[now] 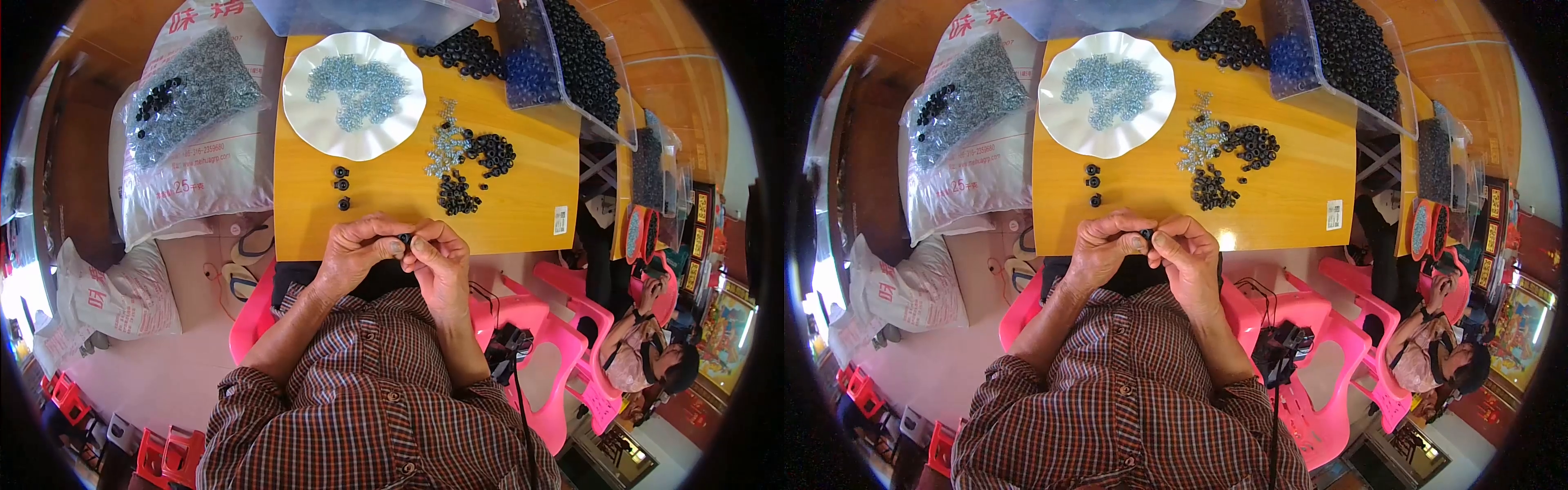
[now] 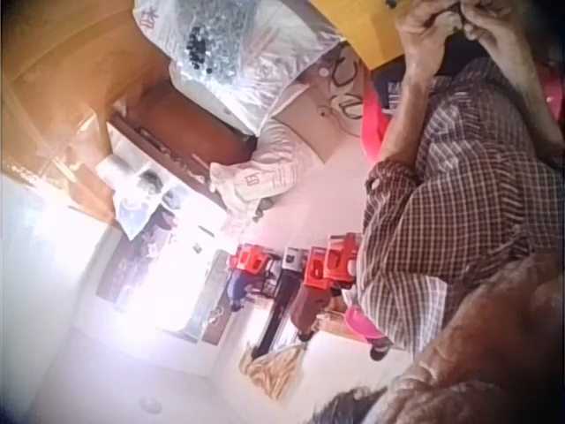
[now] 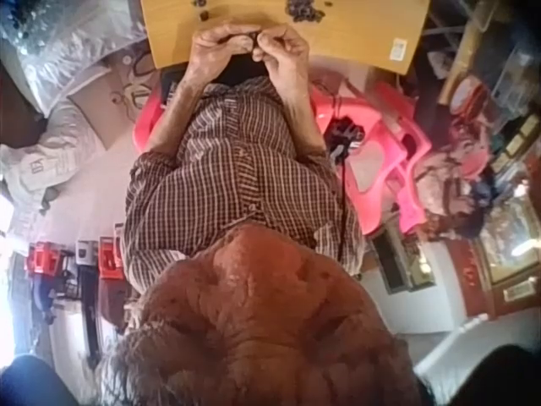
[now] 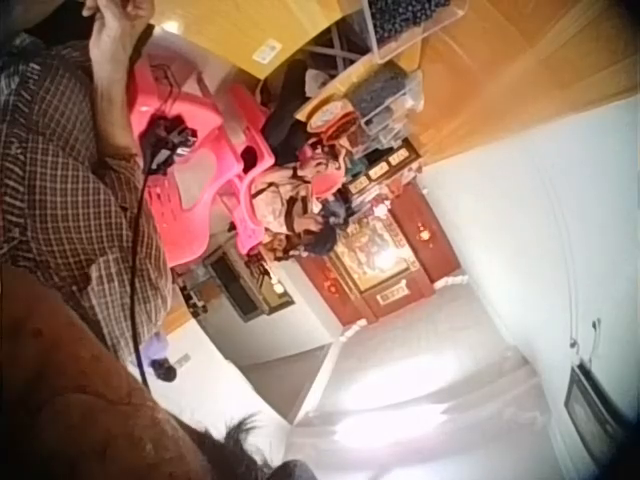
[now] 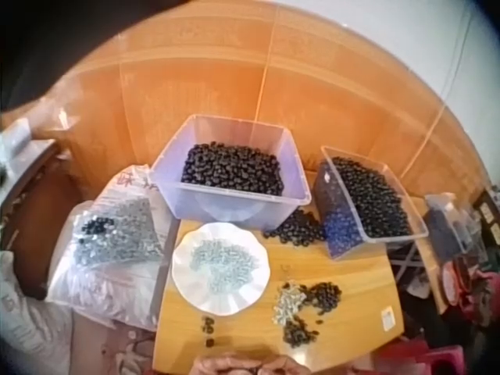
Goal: The user is manually sorting small black components from a pile on the table into a white bowl.
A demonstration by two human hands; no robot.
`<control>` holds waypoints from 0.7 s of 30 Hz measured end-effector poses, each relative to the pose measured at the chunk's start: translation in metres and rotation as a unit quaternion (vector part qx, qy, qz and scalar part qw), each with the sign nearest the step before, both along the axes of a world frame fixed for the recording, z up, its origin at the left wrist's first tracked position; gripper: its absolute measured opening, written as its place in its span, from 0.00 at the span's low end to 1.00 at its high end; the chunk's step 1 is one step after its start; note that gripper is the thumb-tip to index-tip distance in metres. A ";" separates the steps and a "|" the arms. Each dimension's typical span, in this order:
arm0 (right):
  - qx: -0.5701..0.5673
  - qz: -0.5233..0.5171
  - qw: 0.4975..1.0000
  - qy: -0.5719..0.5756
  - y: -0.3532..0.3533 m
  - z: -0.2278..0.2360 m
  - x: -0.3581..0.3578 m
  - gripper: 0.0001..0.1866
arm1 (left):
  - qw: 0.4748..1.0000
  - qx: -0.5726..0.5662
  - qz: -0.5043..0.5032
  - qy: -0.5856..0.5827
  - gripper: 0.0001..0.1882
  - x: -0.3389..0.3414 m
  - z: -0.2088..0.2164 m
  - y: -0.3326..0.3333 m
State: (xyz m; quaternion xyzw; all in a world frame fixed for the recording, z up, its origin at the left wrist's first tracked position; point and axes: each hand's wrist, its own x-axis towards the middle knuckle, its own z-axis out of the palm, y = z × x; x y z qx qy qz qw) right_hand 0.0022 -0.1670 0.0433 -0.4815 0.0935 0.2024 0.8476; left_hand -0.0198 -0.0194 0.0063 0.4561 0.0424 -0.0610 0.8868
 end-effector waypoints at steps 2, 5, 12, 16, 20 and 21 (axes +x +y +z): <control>0.003 0.000 1.000 0.001 0.000 -0.003 -0.001 0.02 | 1.000 -0.006 -0.003 0.002 0.12 -0.001 0.000 -0.001; 0.011 0.003 1.000 0.016 0.000 -0.008 0.000 0.03 | 1.000 0.006 -0.007 -0.001 0.11 0.000 0.003 0.001; 0.029 0.009 0.999 0.026 -0.001 0.003 -0.003 0.05 | 0.999 -0.034 -0.016 -0.006 0.11 -0.001 0.002 0.001; 0.031 0.014 0.999 0.022 -0.001 0.005 -0.002 0.05 | 0.998 -0.058 -0.004 -0.022 0.13 -0.002 0.001 -0.002; 0.055 0.010 0.998 0.040 -0.006 0.001 -0.003 0.07 | 0.998 -0.057 0.009 -0.011 0.13 -0.002 0.005 -0.003; 0.060 0.012 0.997 0.042 -0.006 0.000 -0.003 0.07 | 0.999 -0.048 0.016 -0.003 0.13 -0.001 0.005 -0.003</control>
